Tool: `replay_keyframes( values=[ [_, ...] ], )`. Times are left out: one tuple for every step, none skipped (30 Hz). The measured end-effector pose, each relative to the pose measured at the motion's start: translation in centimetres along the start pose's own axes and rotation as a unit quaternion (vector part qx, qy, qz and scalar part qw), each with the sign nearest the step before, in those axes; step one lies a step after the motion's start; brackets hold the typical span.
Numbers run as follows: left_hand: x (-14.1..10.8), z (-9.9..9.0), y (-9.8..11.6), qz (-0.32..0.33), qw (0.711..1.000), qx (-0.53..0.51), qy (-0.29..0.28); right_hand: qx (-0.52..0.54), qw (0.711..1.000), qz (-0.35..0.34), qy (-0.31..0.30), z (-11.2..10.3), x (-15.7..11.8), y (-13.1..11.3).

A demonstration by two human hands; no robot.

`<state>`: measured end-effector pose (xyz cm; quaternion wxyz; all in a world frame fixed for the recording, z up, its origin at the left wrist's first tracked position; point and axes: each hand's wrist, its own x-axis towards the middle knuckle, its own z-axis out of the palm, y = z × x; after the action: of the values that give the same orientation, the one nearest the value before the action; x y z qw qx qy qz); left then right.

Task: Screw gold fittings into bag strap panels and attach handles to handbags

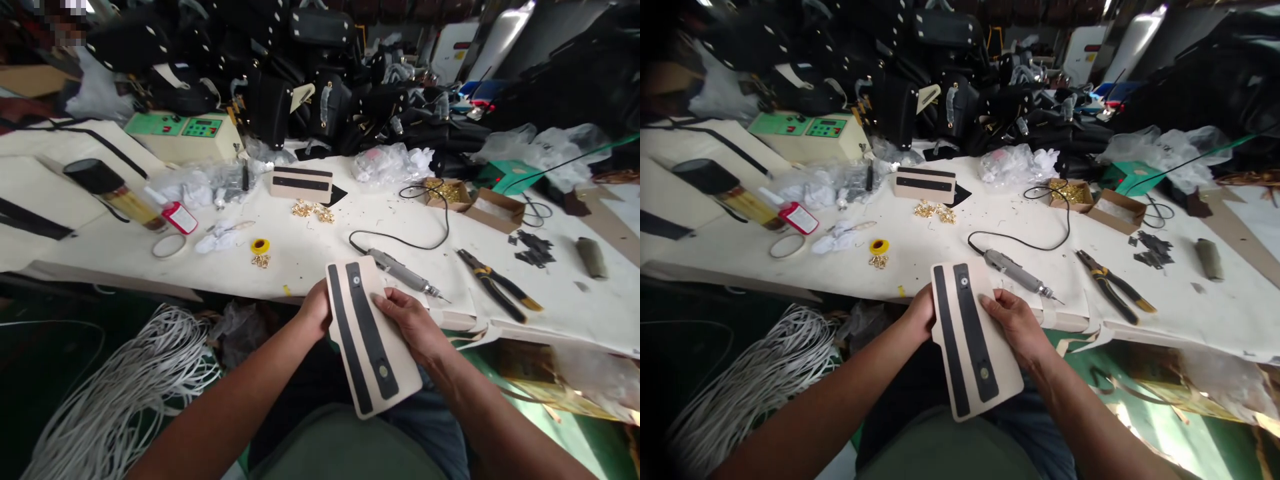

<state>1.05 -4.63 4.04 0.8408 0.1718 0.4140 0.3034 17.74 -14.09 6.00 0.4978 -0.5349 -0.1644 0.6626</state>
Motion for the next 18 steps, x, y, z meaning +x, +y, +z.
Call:
replay_keyframes(
  values=[
    [0.0, -0.1, 0.0, 0.010, 1.000, -0.006, 0.005, 0.003, 1.000, 0.006, 0.009, -0.3, 0.1, 0.0],
    [0.0, -0.2, 0.1, 0.026, 1.000, -0.013, 0.010, 0.007, 1.000, 0.013, 0.018, -0.5, 0.1, 0.0],
    [0.1, -0.5, 0.2, 0.045, 0.999, -0.020, 0.011, 0.012, 0.999, 0.019, 0.027, -0.7, 0.2, -0.1],
    [0.1, -0.8, 0.4, 0.064, 0.998, -0.027, 0.008, 0.017, 0.999, 0.023, 0.038, -0.9, 0.4, -0.2],
    [0.2, -1.1, 0.6, 0.081, 0.996, -0.029, 0.000, 0.019, 0.998, 0.025, 0.049, -1.0, 0.6, -0.3],
    [0.2, -1.5, 0.8, 0.096, 0.995, -0.025, -0.011, 0.017, 0.998, 0.026, 0.059, -1.1, 0.8, -0.5],
    [0.1, -1.9, 1.1, 0.104, 0.994, -0.018, -0.025, 0.013, 0.997, 0.026, 0.069, -1.2, 1.0, -0.6],
    [0.0, -2.3, 1.5, 0.106, 0.993, -0.010, -0.041, 0.008, 0.997, 0.027, 0.078, -1.2, 1.3, -0.8],
    [-0.2, -2.6, 1.8, 0.105, 0.993, -0.005, -0.056, 0.001, 0.996, 0.030, 0.086, -1.2, 1.7, -1.0],
    [-0.5, -2.9, 2.1, 0.103, 0.992, -0.002, -0.070, -0.005, 0.995, 0.032, 0.092, -1.1, 2.0, -1.2],
    [-0.7, -3.0, 2.5, 0.100, 0.992, -0.002, -0.080, -0.010, 0.995, 0.033, 0.095, -1.0, 2.4, -1.4],
    [-1.0, -3.1, 2.7, 0.098, 0.991, -0.003, -0.088, -0.014, 0.995, 0.034, 0.096, -0.8, 2.9, -1.5],
    [-1.2, -3.2, 3.0, 0.098, 0.991, -0.003, -0.094, -0.017, 0.995, 0.034, 0.094, -0.6, 3.3, -1.6],
    [-1.4, -3.2, 3.2, 0.100, 0.990, -0.001, -0.097, -0.018, 0.995, 0.033, 0.092, -0.4, 3.8, -1.8],
    [-1.6, -3.2, 3.3, 0.102, 0.990, 0.002, -0.099, -0.016, 0.995, 0.031, 0.090, -0.1, 4.4, -1.9],
    [-1.6, -3.2, 3.4, 0.104, 0.990, 0.004, -0.099, -0.013, 0.996, 0.028, 0.089, 0.1, 4.9, -1.9],
    [-1.6, -3.2, 3.5, 0.106, 0.989, 0.005, -0.098, -0.008, 0.996, 0.024, 0.090, 0.3, 5.5, -2.0],
    [-1.5, -3.2, 3.5, 0.109, 0.989, 0.006, -0.095, -0.004, 0.995, 0.019, 0.094, 0.5, 6.0, -2.1]
  ],
)
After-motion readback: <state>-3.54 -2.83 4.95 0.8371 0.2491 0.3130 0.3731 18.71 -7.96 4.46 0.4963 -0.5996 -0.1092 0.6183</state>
